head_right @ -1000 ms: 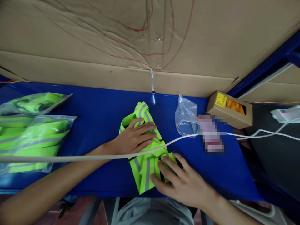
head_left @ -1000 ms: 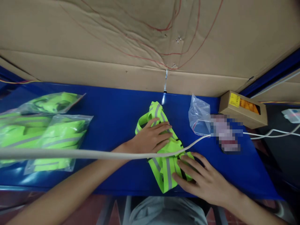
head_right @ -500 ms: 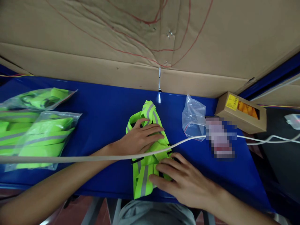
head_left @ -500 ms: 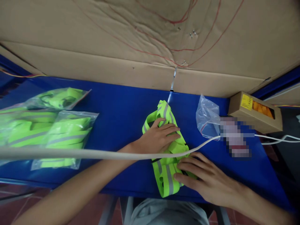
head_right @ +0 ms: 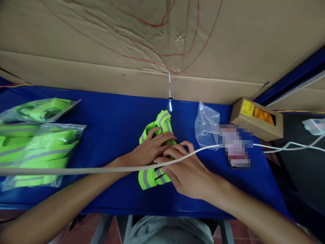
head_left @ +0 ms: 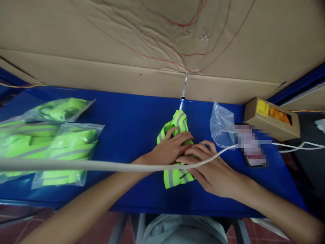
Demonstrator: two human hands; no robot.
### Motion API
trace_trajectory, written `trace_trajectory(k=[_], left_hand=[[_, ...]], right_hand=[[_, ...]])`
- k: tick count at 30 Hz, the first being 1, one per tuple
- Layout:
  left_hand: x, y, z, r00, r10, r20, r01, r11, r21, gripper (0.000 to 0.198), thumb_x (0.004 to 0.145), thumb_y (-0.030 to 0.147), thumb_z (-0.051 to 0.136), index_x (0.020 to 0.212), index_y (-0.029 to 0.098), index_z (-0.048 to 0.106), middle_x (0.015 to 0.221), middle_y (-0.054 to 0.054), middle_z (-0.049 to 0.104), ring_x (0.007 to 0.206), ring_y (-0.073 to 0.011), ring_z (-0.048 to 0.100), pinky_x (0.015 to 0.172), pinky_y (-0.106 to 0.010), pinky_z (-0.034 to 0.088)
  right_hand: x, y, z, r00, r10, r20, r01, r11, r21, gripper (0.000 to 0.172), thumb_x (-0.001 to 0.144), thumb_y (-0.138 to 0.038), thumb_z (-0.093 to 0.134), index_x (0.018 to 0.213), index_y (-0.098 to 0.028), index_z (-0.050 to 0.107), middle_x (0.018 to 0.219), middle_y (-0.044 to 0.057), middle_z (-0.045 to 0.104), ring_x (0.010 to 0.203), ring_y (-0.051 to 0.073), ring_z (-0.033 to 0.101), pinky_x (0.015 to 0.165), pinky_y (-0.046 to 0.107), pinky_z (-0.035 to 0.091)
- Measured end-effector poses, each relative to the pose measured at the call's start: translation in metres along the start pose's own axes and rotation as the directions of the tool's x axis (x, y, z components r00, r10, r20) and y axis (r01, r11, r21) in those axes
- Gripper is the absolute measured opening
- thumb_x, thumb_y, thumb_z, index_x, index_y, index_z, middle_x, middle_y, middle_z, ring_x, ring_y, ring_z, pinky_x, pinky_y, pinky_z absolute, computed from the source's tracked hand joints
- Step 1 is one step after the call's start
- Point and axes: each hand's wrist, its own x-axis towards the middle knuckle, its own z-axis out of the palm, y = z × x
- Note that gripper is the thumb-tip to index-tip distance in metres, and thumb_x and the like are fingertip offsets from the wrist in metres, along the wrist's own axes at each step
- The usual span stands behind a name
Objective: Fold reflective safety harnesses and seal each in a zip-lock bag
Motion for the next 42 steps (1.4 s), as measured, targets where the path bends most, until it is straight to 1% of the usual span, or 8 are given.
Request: trace_trajectory(k=[3, 7, 12, 19, 25, 32, 37, 42], left_hand=[[0.001, -0.005, 0.001, 0.999, -0.038, 0.012, 0.04, 0.993, -0.107, 0.029, 0.105, 0.029, 0.044, 0.127, 0.024, 0.062, 0.142, -0.011, 0.059, 0.138, -0.0246, 0.049, 0.117, -0.049, 0.022], [0.0, -0.002, -0.008, 0.997, -0.08, 0.009, 0.08, 0.988, -0.132, 0.027, 0.105, 0.027, 0.047, 0.125, 0.025, 0.064, 0.131, -0.007, 0.066, 0.13, -0.0217, 0.057, 0.115, -0.049, 0.026], [-0.004, -0.002, -0.022, 0.999, -0.038, 0.0, 0.037, 0.988, 0.151, 0.035, 0.101, 0.025, 0.048, 0.135, 0.029, 0.059, 0.152, -0.01, 0.052, 0.147, -0.0334, 0.039, 0.12, -0.072, -0.001], [-0.001, -0.007, -0.018, 0.997, -0.027, 0.072, 0.023, 0.998, 0.06, 0.037, 0.107, 0.033, 0.039, 0.14, 0.028, 0.055, 0.147, -0.008, 0.058, 0.146, -0.0241, 0.043, 0.123, -0.057, 0.015], [0.005, 0.002, -0.019, 0.994, 0.043, 0.104, -0.039, 0.998, -0.038, 0.034, 0.107, 0.034, 0.041, 0.133, 0.027, 0.061, 0.145, -0.011, 0.058, 0.144, -0.0263, 0.044, 0.114, -0.051, 0.024], [0.011, -0.004, -0.019, 0.993, 0.009, 0.117, 0.021, 0.968, -0.251, 0.03, 0.105, 0.037, 0.046, 0.118, 0.029, 0.071, 0.133, -0.007, 0.064, 0.13, -0.0248, 0.053, 0.106, -0.045, 0.032], [0.013, -0.015, -0.016, 0.995, -0.038, 0.097, 0.061, 0.967, -0.248, 0.041, 0.107, 0.037, 0.034, 0.116, 0.025, 0.071, 0.154, -0.009, 0.049, 0.137, -0.0289, 0.045, 0.103, -0.047, 0.033], [0.013, -0.016, -0.014, 0.995, -0.07, 0.064, 0.082, 0.974, -0.211, 0.039, 0.108, 0.038, 0.035, 0.133, 0.026, 0.062, 0.147, -0.007, 0.059, 0.137, -0.0248, 0.045, 0.105, -0.047, 0.029]], right_hand=[[-0.004, 0.003, 0.016, 0.982, -0.109, -0.157, 0.082, 0.983, -0.166, 0.03, 0.1, -0.009, 0.048, 0.121, -0.019, 0.066, 0.109, 0.009, 0.068, 0.107, 0.024, 0.059, 0.091, 0.042, 0.044], [-0.011, 0.006, 0.03, 0.979, -0.164, -0.119, 0.125, 0.951, -0.283, 0.025, 0.103, -0.022, 0.051, 0.122, -0.018, 0.066, 0.111, 0.009, 0.069, 0.111, 0.027, 0.058, 0.098, 0.044, 0.047], [-0.023, 0.002, 0.045, 0.985, -0.157, -0.069, 0.131, 0.949, -0.286, 0.073, 0.092, -0.069, 0.057, 0.138, -0.012, 0.057, 0.133, 0.016, 0.063, 0.134, 0.033, 0.048, 0.116, 0.052, 0.038], [-0.038, -0.008, 0.048, 0.983, -0.158, -0.089, 0.123, 0.942, -0.311, 0.075, 0.091, -0.067, 0.059, 0.135, -0.007, 0.059, 0.122, 0.016, 0.069, 0.117, 0.031, 0.061, 0.109, 0.046, 0.044], [-0.031, -0.013, 0.022, 0.996, -0.071, -0.062, 0.062, 0.988, -0.139, 0.05, 0.096, -0.065, 0.053, 0.112, -0.021, 0.07, 0.095, 0.006, 0.074, 0.084, 0.022, 0.069, 0.075, 0.034, 0.052], [0.004, -0.006, -0.002, 0.984, 0.103, 0.147, -0.123, 0.984, 0.131, 0.024, 0.101, -0.044, 0.06, 0.105, -0.023, 0.072, 0.106, 0.0, 0.075, 0.102, 0.017, 0.069, 0.086, 0.029, 0.047], [0.01, 0.0, 0.007, 0.999, 0.018, -0.042, -0.023, 0.992, -0.124, 0.029, 0.101, -0.046, 0.058, 0.104, -0.021, 0.073, 0.09, 0.005, 0.068, 0.093, 0.022, 0.063, 0.077, 0.033, 0.042], [0.006, 0.008, 0.021, 0.97, -0.212, -0.121, 0.166, 0.935, -0.312, 0.021, 0.105, -0.025, 0.051, 0.106, -0.02, 0.071, 0.088, 0.002, 0.069, 0.086, 0.019, 0.062, 0.08, 0.034, 0.044]])
